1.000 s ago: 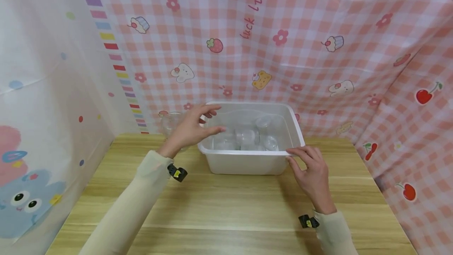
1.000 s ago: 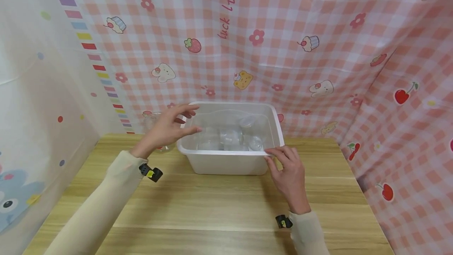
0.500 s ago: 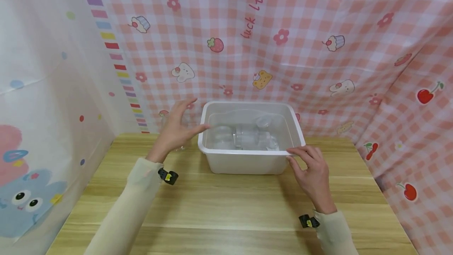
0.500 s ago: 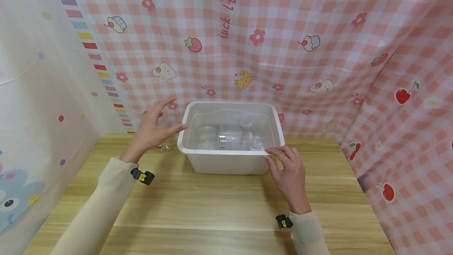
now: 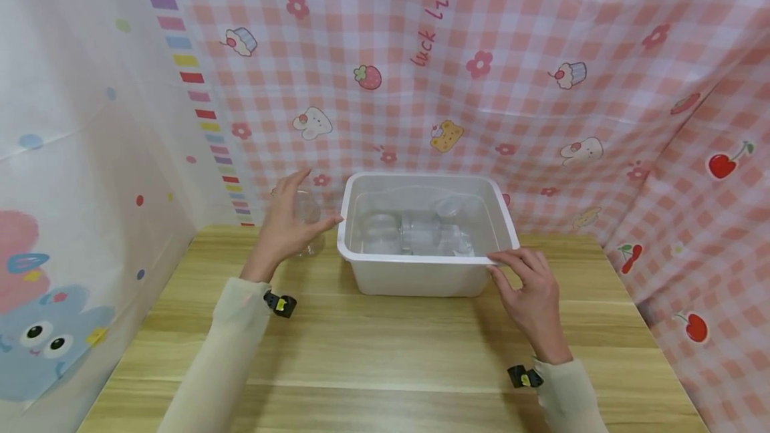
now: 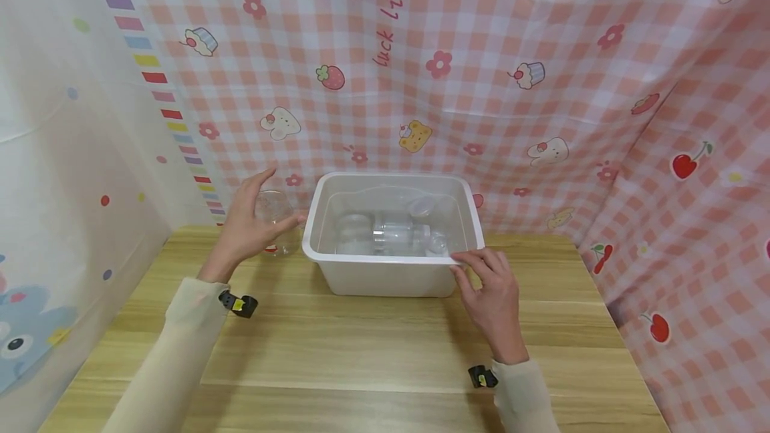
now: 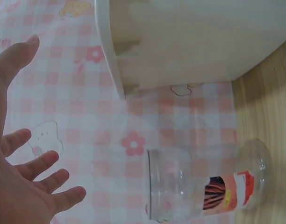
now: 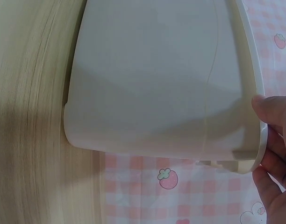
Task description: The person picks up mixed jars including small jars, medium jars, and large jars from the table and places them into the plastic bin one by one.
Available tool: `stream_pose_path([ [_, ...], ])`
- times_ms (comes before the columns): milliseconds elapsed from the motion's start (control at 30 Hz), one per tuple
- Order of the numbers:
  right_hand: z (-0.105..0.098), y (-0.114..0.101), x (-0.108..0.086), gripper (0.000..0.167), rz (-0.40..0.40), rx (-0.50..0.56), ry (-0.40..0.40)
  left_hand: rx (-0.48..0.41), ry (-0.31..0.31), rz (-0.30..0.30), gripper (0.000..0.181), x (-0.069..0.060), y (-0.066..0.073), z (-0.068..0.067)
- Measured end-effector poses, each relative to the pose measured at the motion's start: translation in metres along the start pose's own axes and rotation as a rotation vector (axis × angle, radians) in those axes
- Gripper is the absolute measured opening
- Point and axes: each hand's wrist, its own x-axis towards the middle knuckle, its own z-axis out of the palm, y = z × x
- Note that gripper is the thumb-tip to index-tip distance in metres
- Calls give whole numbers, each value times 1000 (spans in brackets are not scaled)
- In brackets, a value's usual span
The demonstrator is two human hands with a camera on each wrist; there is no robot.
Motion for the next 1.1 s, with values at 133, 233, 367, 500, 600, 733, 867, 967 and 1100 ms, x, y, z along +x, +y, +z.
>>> stream_pose_path([
  [133,0,-1,0,23,0,-3,-1,-13,11,-27,110,-1,-10,-1],
  [233,0,-1,1,23,-9,-1,5,-17,19,-51,113,-1,-18,-2],
  [367,0,-1,0,23,-12,-1,6,-19,42,-77,117,-1,-29,-1],
  [500,-1,0,-1,23,-5,-3,2,-33,64,-103,119,-3,-36,-1],
  [600,-1,0,-1,23,-2,-1,3,-48,69,-147,122,-5,-41,-2],
  [733,-2,0,-1,23,7,-2,-2,-73,63,-211,127,-6,-44,-4],
  [867,-2,-1,-1,23,21,-3,-5,-99,47,-246,129,-7,-47,-5],
  [967,-2,-1,-1,23,20,-1,2,-125,44,-257,127,-7,-51,-4],
  [1100,-1,-2,0,23,6,6,8,-163,40,-276,125,-8,-57,-4],
])
